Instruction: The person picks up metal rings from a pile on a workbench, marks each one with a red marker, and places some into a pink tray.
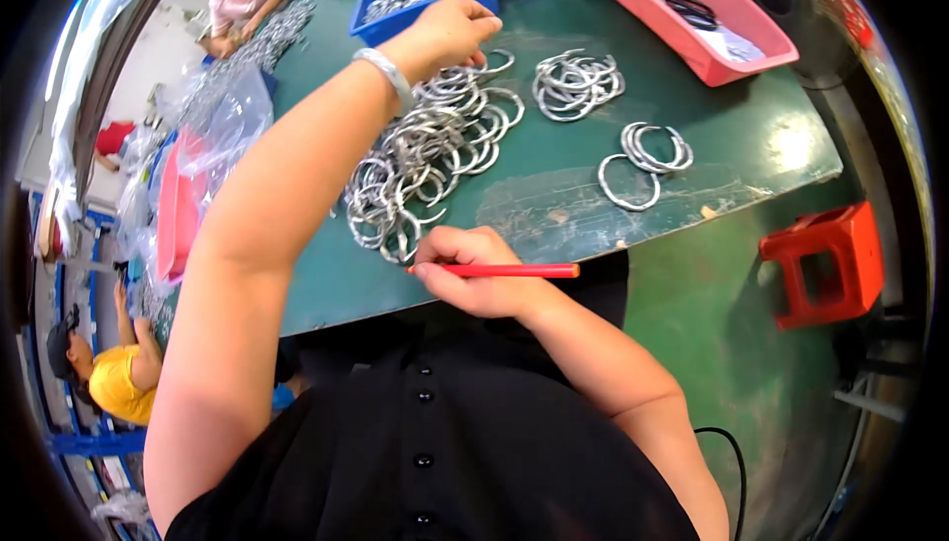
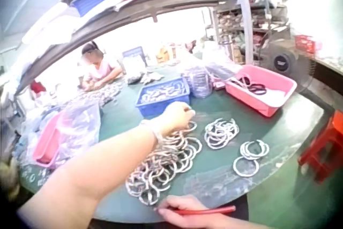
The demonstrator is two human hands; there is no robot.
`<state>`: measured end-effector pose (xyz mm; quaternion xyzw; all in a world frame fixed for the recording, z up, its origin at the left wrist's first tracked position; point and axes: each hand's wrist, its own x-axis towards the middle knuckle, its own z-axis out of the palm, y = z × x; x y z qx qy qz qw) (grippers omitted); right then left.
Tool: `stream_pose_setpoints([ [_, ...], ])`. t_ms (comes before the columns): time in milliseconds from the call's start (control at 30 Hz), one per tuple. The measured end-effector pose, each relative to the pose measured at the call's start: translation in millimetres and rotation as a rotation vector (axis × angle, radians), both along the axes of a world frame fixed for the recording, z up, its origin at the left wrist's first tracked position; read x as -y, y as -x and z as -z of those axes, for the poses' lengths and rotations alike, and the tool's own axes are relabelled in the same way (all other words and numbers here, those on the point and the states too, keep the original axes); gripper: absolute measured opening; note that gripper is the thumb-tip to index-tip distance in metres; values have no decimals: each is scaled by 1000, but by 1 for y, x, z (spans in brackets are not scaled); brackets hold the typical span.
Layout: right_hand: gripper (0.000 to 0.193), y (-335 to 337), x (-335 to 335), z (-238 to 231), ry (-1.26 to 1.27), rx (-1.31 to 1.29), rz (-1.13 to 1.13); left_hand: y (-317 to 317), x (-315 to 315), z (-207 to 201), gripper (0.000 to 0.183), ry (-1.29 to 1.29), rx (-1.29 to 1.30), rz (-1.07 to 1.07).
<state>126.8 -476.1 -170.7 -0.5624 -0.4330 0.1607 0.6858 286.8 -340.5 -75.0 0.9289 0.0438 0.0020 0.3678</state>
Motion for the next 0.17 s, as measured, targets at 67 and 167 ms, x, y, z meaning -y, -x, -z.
stream_pose_setpoints([
  [67,5,-3,3,4,6,-35,1,15,-23,-4,26,-75,54,51],
  [167,6,-5,3,8,22,-104,-19,49,-68,-6,24,-230,128,126],
])
